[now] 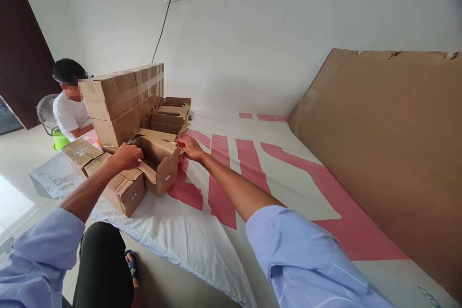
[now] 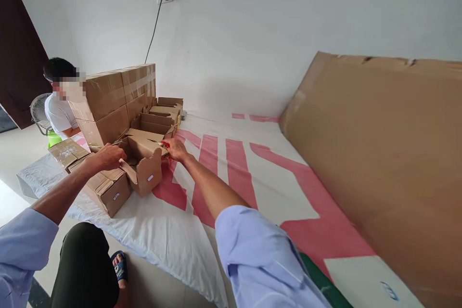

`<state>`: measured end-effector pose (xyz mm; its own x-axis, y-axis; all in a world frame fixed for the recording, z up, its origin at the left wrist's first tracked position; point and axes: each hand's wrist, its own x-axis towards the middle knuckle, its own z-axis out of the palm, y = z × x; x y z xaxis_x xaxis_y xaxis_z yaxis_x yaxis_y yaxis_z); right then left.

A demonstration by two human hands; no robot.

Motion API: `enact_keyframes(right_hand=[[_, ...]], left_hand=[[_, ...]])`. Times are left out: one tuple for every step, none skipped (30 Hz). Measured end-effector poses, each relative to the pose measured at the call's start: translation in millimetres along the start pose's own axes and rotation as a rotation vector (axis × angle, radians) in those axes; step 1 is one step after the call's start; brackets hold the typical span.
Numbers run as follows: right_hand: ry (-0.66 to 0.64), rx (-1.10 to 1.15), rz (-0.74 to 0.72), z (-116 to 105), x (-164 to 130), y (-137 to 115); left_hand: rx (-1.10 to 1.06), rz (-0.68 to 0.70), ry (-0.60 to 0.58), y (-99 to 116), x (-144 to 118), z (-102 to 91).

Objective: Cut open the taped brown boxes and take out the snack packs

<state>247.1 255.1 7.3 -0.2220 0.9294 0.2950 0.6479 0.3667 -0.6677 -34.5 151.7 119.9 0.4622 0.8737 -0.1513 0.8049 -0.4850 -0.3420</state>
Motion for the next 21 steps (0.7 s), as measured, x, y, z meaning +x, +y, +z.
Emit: enact_keyframes(right_hand=[[0.017,0.017,0.019,3.7,6.3,0.9],[0.037,0.035,0.043,7.0,11.4,2.3],[0.057,0.053,0.068,9.7,15.2,4.0],[0.077,0.073,0.094,11.7,17.6,5.9],[0.096,0.092,0.120,12.8,18.4,7.8],[0.113,0.111,0.145,12.9,17.6,9.7],[0.129,0.130,0.167,12.2,15.5,11.3],[0.143,0.150,0.187,10.5,12.2,12.8],[0.156,0.169,0.204,8.0,7.9,14.0],[0.166,0.188,0.219,4.9,2.6,15.0],[0.174,0.204,0.231,1.4,-3.6,15.9],[0.182,0.217,0.243,-2.3,-10.7,16.6],[0.192,0.226,0.255,-6.0,-19.0,17.2],[0.200,0.232,0.265,-9.7,-28.7,17.7],[0.208,0.237,0.273,-13.2,-40.1,18.0],[0.214,0.242,0.276,-16.6,-53.4,18.1],[0.217,0.248,0.274,-19.7,-68.9,18.1],[0.219,0.254,0.267,-22.7,-86.5,18.0],[0.220,0.261,0.254,-25.5,-106.1,18.0],[0.223,0.267,0.240,-28.1,-127.5,18.1],[0.230,0.271,0.228,-30.3,-150.1,18.7]], left_hand=[[0.003,-0.029,-0.024,-0.6,2.3,-0.4],[-0.002,-0.053,-0.043,-0.5,4.7,0.1],[-0.011,-0.069,-0.058,0.1,7.2,1.4],[-0.022,-0.078,-0.071,1.0,9.8,3.3],[-0.030,-0.083,-0.080,2.0,12.2,5.5],[-0.037,-0.084,-0.089,3.1,14.6,7.6],[-0.044,-0.084,-0.096,4.0,16.9,9.6],[-0.054,-0.085,-0.103,4.7,19.1,11.2],[-0.066,-0.085,-0.107,5.3,21.2,12.3],[-0.078,-0.083,-0.111,6.0,23.2,13.1],[-0.090,-0.079,-0.114,6.8,25.0,13.4],[-0.099,-0.075,-0.118,7.9,26.8,13.5],[-0.107,-0.073,-0.123,9.3,28.5,13.5],[-0.112,-0.073,-0.126,11.0,30.2,13.4],[-0.117,-0.076,-0.128,13.0,31.9,13.3],[-0.121,-0.081,-0.127,15.3,33.6,13.2],[-0.125,-0.090,-0.122,17.7,35.4,13.1],[-0.130,-0.101,-0.115,20.0,37.2,12.9],[-0.135,-0.114,-0.106,22.2,39.0,12.7],[-0.140,-0.128,-0.096,24.1,40.8,12.4],[-0.145,-0.141,-0.087,25.6,42.7,11.9]])
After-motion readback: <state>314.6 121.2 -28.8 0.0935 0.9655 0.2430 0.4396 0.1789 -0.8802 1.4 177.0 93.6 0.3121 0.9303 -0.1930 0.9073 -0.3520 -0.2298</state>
